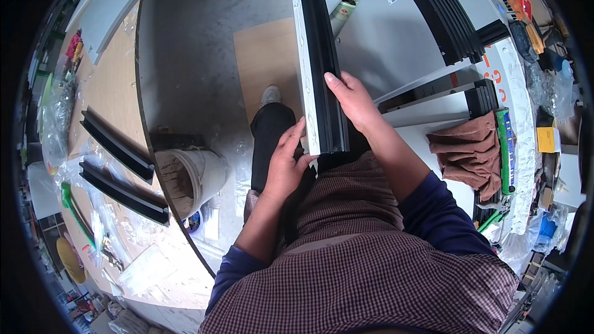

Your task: The person assembles a cabinet by attaching black plastic strips to a white panel. They apply adhesive to the panel edges using a caulking gun, press the strips into place, and secure them with a cordless drill.

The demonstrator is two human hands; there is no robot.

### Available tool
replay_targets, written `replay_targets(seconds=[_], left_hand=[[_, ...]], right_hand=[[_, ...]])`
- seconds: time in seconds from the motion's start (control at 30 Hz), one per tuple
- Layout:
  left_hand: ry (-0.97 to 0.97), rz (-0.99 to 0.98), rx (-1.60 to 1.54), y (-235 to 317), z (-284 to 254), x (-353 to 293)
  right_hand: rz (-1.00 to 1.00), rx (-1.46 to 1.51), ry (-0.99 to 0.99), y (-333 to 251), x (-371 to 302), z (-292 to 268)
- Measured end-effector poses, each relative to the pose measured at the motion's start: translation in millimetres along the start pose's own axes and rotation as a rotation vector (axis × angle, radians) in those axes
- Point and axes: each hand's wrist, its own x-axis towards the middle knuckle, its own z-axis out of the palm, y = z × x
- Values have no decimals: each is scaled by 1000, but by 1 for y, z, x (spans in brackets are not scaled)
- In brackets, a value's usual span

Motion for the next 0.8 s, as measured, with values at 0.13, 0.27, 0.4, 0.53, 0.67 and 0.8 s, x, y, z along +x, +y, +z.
replay_targets(seconds=[0.13, 0.27, 0.4, 0.53, 0.67, 0.8], left_hand=[[4, -10, 4, -1, 0, -1], [2, -23, -9, -1, 0, 0], [-14, -42, -41, 0, 0, 0], [-18, -38, 49, 0, -1, 0], [-31, -55, 47, 0, -2, -1], [-34, -30, 78, -1, -2, 0]], right_hand=[[4, -17, 4, -2, -1, 0], [9, -38, 27, -5, -2, 2], [-17, -3, 17, -5, -2, 2], [14, 10, -2, 0, -1, -1], [-37, -55, 42, 6, 3, -1], [-43, -42, 52, 7, 4, 0]])
